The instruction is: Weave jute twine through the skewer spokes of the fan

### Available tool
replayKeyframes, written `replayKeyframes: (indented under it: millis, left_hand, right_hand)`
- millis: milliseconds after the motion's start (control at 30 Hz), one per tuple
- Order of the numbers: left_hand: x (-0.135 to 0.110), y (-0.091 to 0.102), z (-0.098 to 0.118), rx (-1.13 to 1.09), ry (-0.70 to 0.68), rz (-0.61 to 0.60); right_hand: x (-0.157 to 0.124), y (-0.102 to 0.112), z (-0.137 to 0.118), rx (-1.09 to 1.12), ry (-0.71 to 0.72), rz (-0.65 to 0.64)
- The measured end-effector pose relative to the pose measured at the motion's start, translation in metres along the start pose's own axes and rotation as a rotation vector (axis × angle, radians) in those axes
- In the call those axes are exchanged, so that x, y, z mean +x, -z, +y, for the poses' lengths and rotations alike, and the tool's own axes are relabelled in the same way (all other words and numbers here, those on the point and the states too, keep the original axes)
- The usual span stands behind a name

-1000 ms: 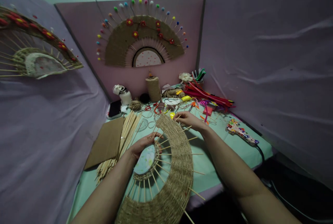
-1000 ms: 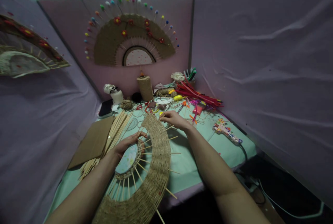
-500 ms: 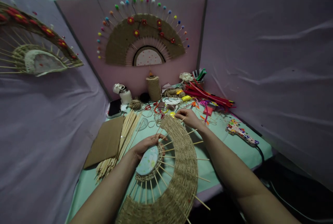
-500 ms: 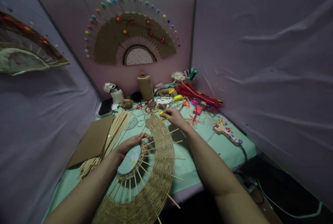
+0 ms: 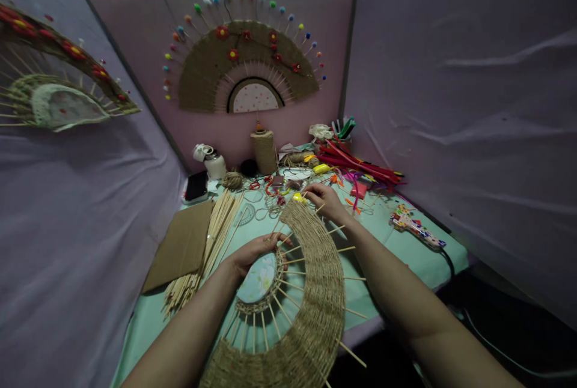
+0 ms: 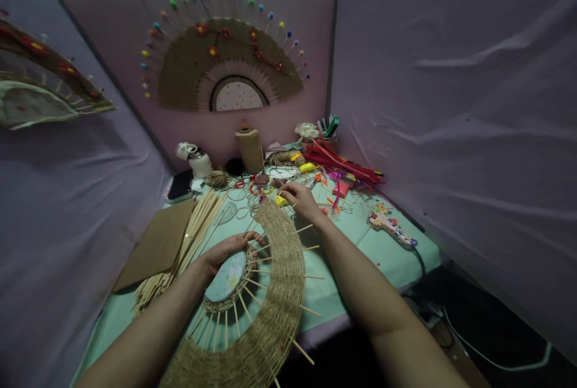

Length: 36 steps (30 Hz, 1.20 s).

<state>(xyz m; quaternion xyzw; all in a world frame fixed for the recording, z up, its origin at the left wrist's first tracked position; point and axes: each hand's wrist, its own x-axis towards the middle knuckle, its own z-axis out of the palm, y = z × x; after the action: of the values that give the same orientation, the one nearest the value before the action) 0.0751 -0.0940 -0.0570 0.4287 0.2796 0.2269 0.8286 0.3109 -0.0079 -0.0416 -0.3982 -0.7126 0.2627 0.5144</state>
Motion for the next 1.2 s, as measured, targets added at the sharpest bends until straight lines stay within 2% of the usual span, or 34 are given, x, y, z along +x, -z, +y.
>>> replayKeyframes:
  millis: [267, 400, 600, 900, 1067, 1200]
  left_hand:
    - [0.001, -0.006, 0.001, -0.008, 0.024, 0.029]
    - [0.001, -0.012, 0.003, 0.015, 0.043, 0.041]
    - [-0.001, -0.024, 0.007, 0.077, 0.078, 0.09]
    - [0.005, -0.022, 0.004, 0.046, 0.083, 0.093]
    - [0.004, -0.02, 0.004, 0.038, 0.058, 0.077]
    - [0.0, -0.015, 0.008, 0.024, 0.027, 0.092]
  right_hand:
    - [0.001, 0.0, -0.001, -0.008, -0.028, 0.047]
    - [0.002, 0.0, 0.001, 0.012, 0.017, 0.076]
    - [0.006, 0.0, 0.005, 0.098, 0.001, 0.063]
    - [0.008, -0.007, 0.015, 0.279, -0.271, -0.07]
    - [0.005, -0.01, 0.014, 0.254, -0.31, -0.215]
    - [0.002, -0.005, 0.004, 0.215, -0.292, -0.213]
